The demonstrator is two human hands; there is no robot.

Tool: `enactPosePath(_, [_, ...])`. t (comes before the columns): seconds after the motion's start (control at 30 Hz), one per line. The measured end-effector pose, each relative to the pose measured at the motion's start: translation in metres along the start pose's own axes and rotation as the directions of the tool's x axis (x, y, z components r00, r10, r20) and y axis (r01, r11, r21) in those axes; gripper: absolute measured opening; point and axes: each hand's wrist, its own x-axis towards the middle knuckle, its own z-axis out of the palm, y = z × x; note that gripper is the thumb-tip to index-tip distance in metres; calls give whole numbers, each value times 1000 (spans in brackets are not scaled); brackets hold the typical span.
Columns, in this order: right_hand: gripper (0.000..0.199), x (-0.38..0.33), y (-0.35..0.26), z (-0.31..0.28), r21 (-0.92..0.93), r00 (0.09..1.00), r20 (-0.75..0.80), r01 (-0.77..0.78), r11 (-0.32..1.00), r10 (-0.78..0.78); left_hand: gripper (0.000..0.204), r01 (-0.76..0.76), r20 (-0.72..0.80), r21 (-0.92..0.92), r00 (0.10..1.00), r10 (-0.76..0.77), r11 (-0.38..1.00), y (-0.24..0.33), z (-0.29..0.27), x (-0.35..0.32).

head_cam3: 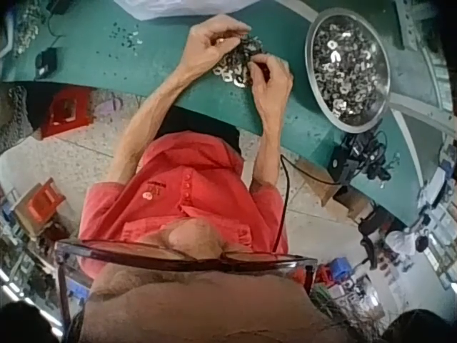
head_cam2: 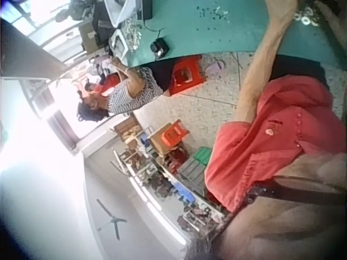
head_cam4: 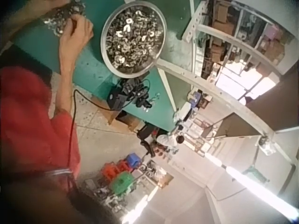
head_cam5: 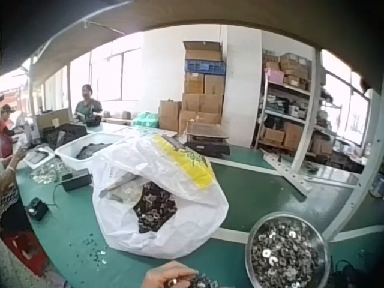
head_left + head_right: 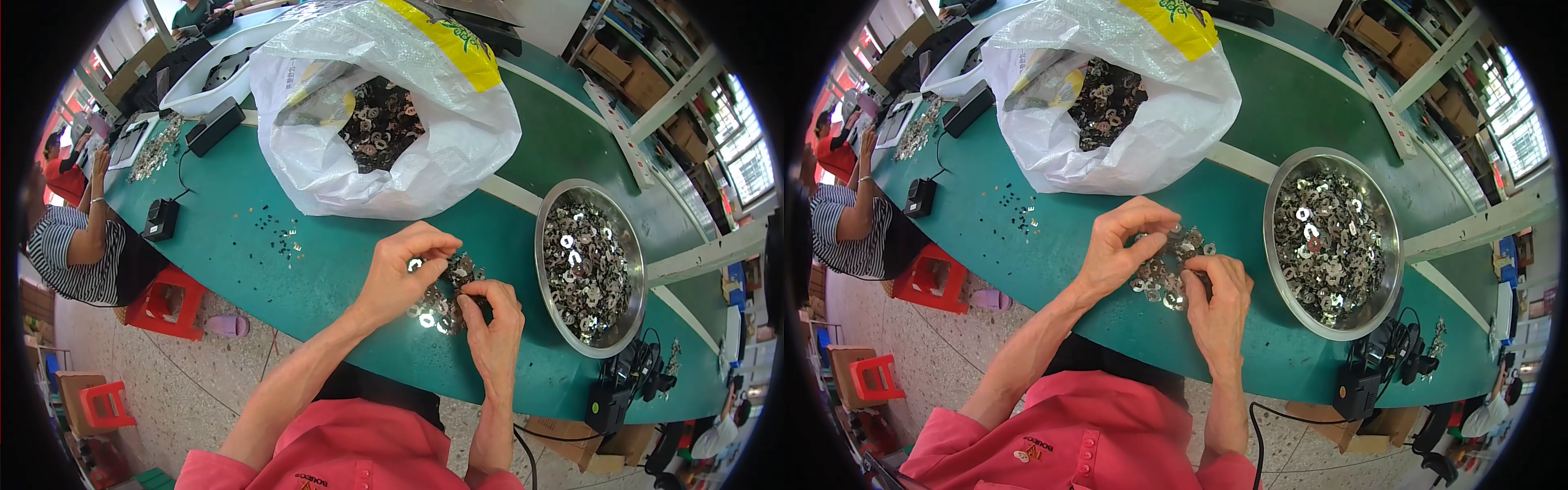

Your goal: The person sorts through metal washers in a plastic bag by hand, picking out specific washers and placing them into a metal bowl.

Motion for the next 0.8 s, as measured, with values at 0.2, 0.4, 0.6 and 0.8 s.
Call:
enactPosePath(0.2, [11, -2, 2, 0, 66, 1000, -24, -14, 998, 15, 28, -284, 172, 353, 956, 237, 891, 2, 4, 0])
enactPosePath(0.4, [12, -6, 5, 1, 158, 992, -7, -120, 980, 122, 18, -339, 245, 387, 934, 259, 858, -1, 5, -2])
enactPosePath(0.6, [12, -6, 8, 4, 319, 984, -14, -162, 934, 175, 16, -299, 242, 377, 945, 218, 877, 3, 5, -2])
enactPosePath(0.8, [16, -5, 2, 2, 423, 981, -18, -167, 891, 192, 14, -245, 218, 329, 959, 179, 912, 5, 5, -2])
